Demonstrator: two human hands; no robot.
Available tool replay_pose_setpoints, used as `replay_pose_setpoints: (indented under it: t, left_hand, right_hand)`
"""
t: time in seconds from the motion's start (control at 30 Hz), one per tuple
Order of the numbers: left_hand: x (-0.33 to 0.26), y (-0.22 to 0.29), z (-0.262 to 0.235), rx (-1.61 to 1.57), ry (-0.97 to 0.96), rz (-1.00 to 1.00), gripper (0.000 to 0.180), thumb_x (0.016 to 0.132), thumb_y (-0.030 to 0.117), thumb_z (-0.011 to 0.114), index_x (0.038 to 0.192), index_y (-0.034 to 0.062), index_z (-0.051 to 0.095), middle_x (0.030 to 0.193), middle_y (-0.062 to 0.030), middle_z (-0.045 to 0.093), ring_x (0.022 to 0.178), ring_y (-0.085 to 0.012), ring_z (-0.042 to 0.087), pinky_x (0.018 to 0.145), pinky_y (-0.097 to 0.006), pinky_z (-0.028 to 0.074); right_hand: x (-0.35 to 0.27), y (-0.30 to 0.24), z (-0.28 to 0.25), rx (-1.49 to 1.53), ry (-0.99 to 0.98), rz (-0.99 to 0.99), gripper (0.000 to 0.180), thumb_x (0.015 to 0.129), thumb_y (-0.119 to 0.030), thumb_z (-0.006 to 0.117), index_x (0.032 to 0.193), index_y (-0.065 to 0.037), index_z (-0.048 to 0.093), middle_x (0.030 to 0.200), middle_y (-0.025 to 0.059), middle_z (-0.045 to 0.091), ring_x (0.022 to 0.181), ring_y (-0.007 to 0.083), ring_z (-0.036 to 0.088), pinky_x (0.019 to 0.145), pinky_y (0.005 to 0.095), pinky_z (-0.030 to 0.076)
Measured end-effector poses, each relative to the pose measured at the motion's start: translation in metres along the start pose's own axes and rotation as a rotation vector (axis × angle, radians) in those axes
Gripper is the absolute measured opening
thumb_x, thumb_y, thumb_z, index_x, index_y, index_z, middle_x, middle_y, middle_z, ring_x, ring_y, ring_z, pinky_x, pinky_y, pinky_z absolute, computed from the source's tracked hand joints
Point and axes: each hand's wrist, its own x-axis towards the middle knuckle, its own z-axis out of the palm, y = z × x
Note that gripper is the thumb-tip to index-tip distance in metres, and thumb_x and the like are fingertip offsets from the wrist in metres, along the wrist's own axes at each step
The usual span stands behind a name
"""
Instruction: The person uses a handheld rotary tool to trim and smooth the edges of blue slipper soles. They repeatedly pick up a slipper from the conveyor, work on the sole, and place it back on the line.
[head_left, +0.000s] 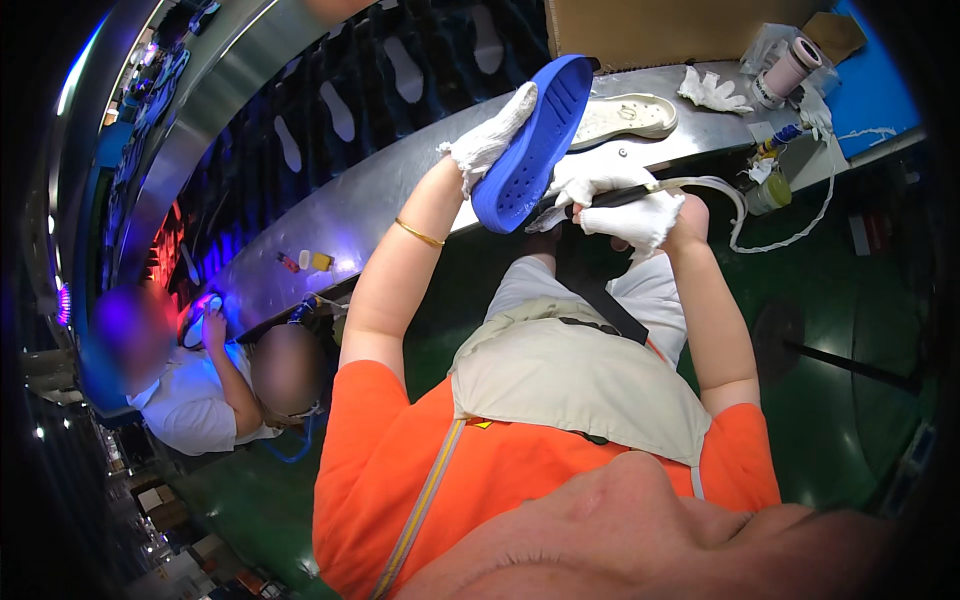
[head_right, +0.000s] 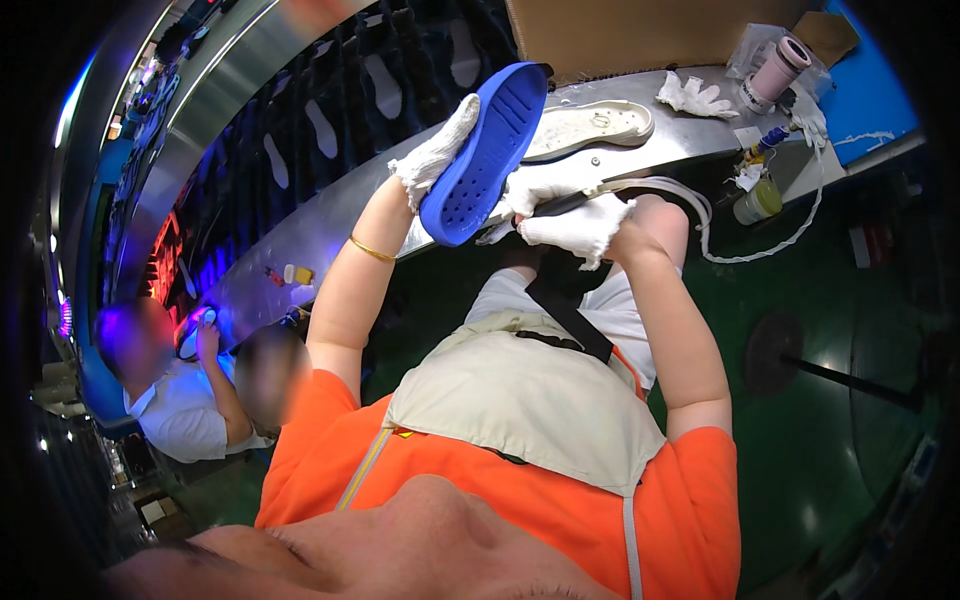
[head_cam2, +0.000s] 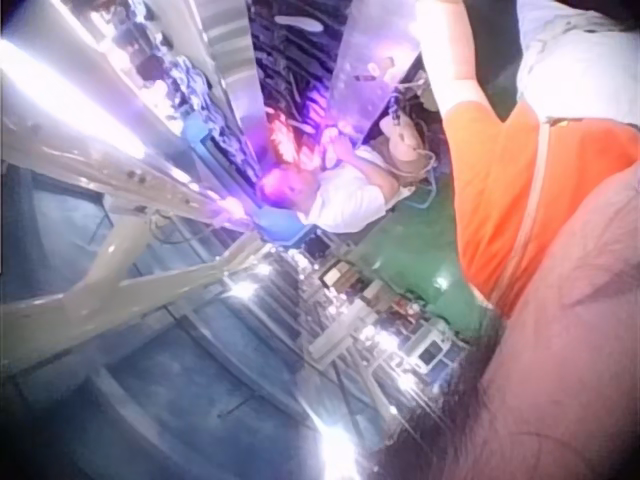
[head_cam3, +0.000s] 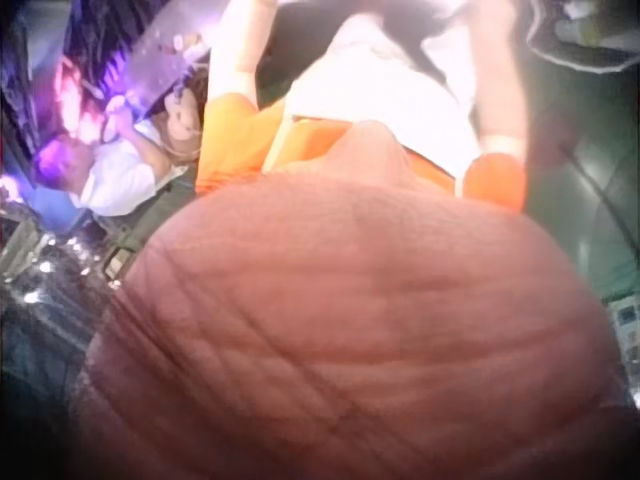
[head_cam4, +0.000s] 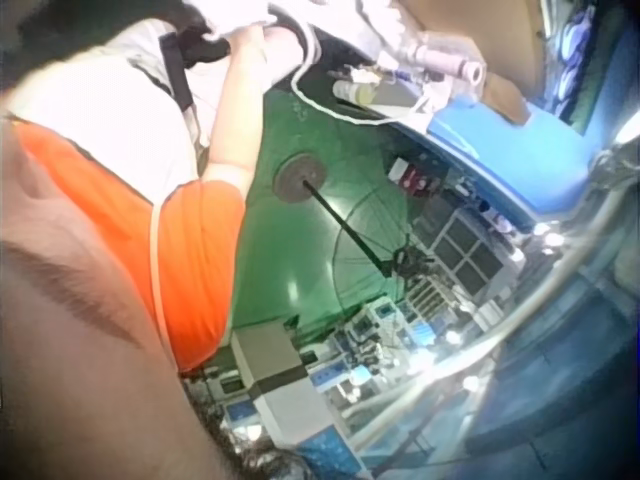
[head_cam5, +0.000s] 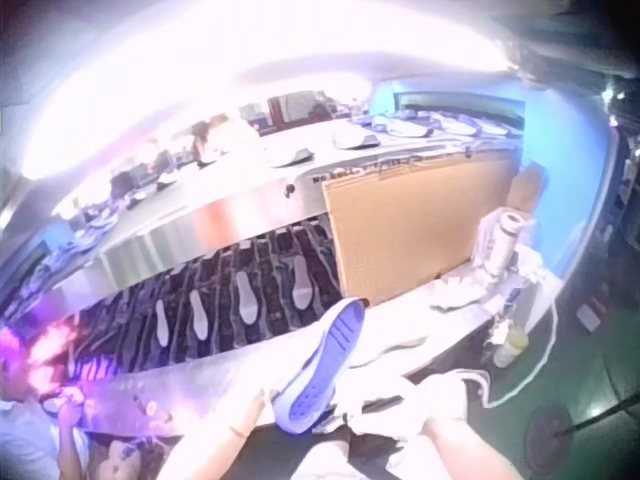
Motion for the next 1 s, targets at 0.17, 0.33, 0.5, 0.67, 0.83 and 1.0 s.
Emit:
replay_pose_setpoints:
  t: [0.17, 0.33, 0.5, 0.67, 0.83, 1.0]
  left_hand:
    - [-0.008, 0.006, 0.004, 0.001, 0.047, 0.011, 0.076, 0.079, 0.068, 0.047, 0.121, 0.0056, 0.052, 0.096, -0.0157, 0.063, 0.075, -0.0202, 0.064, 0.064, -0.032, 0.056]
    - [-0.015, 0.001, -0.015, -0.01, -0.009, 0.026, 0.079, 0.079, 0.07, 0.045, 0.121, 0.0034, 0.05, 0.098, -0.0121, 0.062, 0.081, -0.0194, 0.062, 0.069, -0.033, 0.055]
    - [-0.049, 0.008, -0.013, -0.551, 0.005, 0.587, 0.082, 0.083, 0.069, 0.036, 0.135, 0.007, 0.033, 0.129, -0.0123, 0.047, 0.12, -0.0254, 0.044, 0.107, -0.041, 0.03]
    - [-0.051, -0.046, -0.039, -0.866, -0.405, 0.195, 0.085, 0.082, 0.067, 0.039, 0.134, 0.0005, 0.036, 0.128, -0.0255, 0.045, 0.111, -0.0413, 0.05, 0.097, -0.057, 0.038]
    - [-0.049, -0.074, -0.01, -0.94, -0.444, 0.316, 0.058, 0.087, 0.033, 0.05, 0.128, -0.0066, 0.039, 0.122, -0.0272, 0.049, 0.112, -0.0402, 0.051, 0.1, -0.051, 0.039]
    - [-0.045, -0.07, 0.045, -0.875, -0.33, 0.324, 0.072, 0.088, 0.052, 0.046, 0.133, -0.0035, 0.034, 0.127, -0.023, 0.048, 0.116, -0.0342, 0.049, 0.1, -0.046, 0.04]
  right_hand:
    - [0.017, 0.006, -0.002, -0.107, 0.093, 0.022, 0.007, 0.072, -0.014, 0.062, 0.078, -0.009, 0.061, 0.077, 0.0008, 0.06, 0.075, 0.0121, 0.056, 0.073, 0.0265, 0.045]
    - [0.01, 0.008, -0.012, -0.119, -0.055, 0.066, 0.008, 0.073, -0.006, 0.063, 0.08, -0.006, 0.058, 0.082, 0.0038, 0.061, 0.074, 0.0124, 0.06, 0.069, 0.0261, 0.05]
    - [-0.01, 0.003, -0.008, 0.218, 0.193, -0.123, 0.018, 0.077, 0.004, 0.063, 0.092, -0.003, 0.055, 0.087, 0.0041, 0.059, 0.079, 0.0113, 0.058, 0.074, 0.027, 0.048]
    - [-0.014, 0.015, 0.013, 0.236, 0.337, -0.26, 0.015, 0.08, 0.001, 0.062, 0.092, -0.002, 0.054, 0.085, 0.0045, 0.058, 0.077, 0.0111, 0.056, 0.074, 0.0253, 0.047]
    - [-0.008, 0.017, 0.025, 0.299, 0.444, -0.248, 0.016, 0.078, 0.0, 0.063, 0.092, 0.0, 0.055, 0.084, 0.0077, 0.061, 0.075, 0.0121, 0.059, 0.073, 0.0256, 0.048]
    - [0.007, -0.001, 0.021, 0.256, 0.554, -0.277, 0.012, 0.078, -0.001, 0.062, 0.088, 0.001, 0.056, 0.082, 0.0085, 0.063, 0.075, 0.011, 0.06, 0.07, 0.0239, 0.048]
